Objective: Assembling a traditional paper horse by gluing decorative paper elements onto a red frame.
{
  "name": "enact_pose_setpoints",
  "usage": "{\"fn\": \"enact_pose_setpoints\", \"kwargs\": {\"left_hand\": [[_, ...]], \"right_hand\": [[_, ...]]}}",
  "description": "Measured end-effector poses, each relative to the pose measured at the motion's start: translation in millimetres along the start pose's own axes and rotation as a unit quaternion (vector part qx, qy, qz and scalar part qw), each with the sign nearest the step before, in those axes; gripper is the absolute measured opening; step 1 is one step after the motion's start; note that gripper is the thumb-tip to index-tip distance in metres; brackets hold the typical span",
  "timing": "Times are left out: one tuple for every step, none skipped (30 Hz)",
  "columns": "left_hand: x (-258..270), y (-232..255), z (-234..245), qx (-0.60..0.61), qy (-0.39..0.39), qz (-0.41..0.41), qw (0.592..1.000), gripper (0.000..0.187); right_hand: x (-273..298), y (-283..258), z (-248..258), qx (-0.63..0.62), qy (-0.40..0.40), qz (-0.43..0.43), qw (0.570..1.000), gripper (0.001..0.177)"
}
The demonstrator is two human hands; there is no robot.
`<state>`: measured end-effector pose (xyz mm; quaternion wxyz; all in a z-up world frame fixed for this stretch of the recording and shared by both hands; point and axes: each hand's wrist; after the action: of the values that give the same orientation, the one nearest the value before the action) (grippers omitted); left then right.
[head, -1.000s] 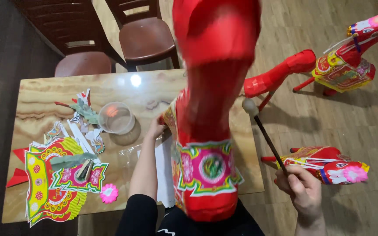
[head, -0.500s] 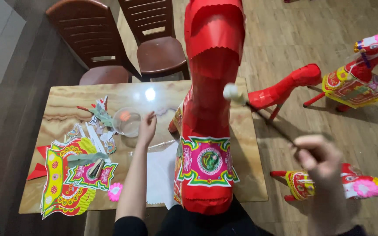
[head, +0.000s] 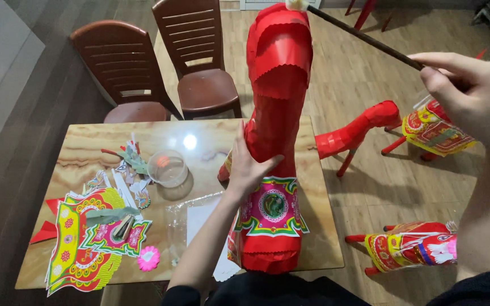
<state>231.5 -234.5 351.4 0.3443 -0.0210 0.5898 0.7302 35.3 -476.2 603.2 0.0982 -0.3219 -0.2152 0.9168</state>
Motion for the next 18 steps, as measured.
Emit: {"fn": "enact_pose_setpoints", "kwargs": {"left_hand": [[3,-1,-3,-0.033,0.009,-0.008,0.999,0.129],[3,0,-4,-0.032,0.008,-0.007,0.999,0.129],[3,1,-4,-0.048,0.007,0.004,0.999,0.13],[4,2,-4,-0.064,0.007,0.015,0.998,0.13],[4,-1,-5,-0.064,0.004,0.016,0.998,0.13],[5,-4,-6,-0.066,0.014,0.002,0.998,0.13],[6,-7,-8,-0.068,0.023,-0.012,0.997,0.13],[7,-7,-9,-0.068,0.02,-0.011,0.997,0.13],[6,-6,-9,-0.072,0.017,-0.009,0.997,0.131],[6,-6,-9,-0.076,0.014,-0.006,0.997,0.132],[6,-4,-9,-0.077,0.011,-0.006,0.997,0.132],[5,-2,-9,-0.081,0.016,-0.011,0.996,0.132],[6,0,-8,-0.086,0.022,-0.014,0.996,0.132],[6,0,-8,-0.088,0.019,-0.013,0.996,0.132],[6,0,-8,-0.092,0.019,-0.009,0.996,0.132],[6,0,-8,-0.095,0.018,-0.005,0.995,0.132],[7,0,-8,-0.097,0.016,-0.002,0.995,0.132],[9,0,-8,-0.089,0.02,-0.002,0.996,0.131]], "right_hand": [[-3,0,1,-0.01,-0.002,-0.004,1.0,0.024],[-1,5,3,-0.01,-0.002,-0.004,1.0,0.024],[1,9,4,-0.007,-0.026,-0.015,1.0,0.025],[3,14,5,-0.005,-0.05,-0.026,0.998,0.026],[11,21,5,-0.005,-0.05,-0.028,0.998,0.026],[18,28,5,-0.01,-0.071,-0.02,0.997,0.027],[25,35,6,-0.016,-0.092,-0.012,0.996,0.027],[30,42,5,-0.016,-0.092,-0.015,0.996,0.027],[34,49,4,-0.039,-0.119,-0.016,0.992,0.028],[38,56,3,-0.061,-0.145,-0.017,0.987,0.03],[38,58,4,-0.062,-0.145,-0.019,0.987,0.03],[38,60,6,-0.042,-0.156,-0.003,0.987,0.031],[38,62,6,-0.023,-0.169,0.013,0.985,0.032],[34,62,9,-0.026,-0.169,0.011,0.985,0.032],[30,62,12,-0.052,-0.14,0.008,0.989,0.028],[26,63,15,-0.078,-0.111,0.005,0.991,0.024],[23,70,14,-0.08,-0.113,0.003,0.99,0.024],[20,78,12,-0.053,-0.09,-0.007,0.994,0.025]]}}
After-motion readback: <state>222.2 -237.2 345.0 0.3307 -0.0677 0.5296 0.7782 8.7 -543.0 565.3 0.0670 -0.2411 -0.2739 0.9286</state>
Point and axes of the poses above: each hand's wrist, its own x-axis away from the middle knuckle, its own z-axis out of the back of the hand, y = z × x
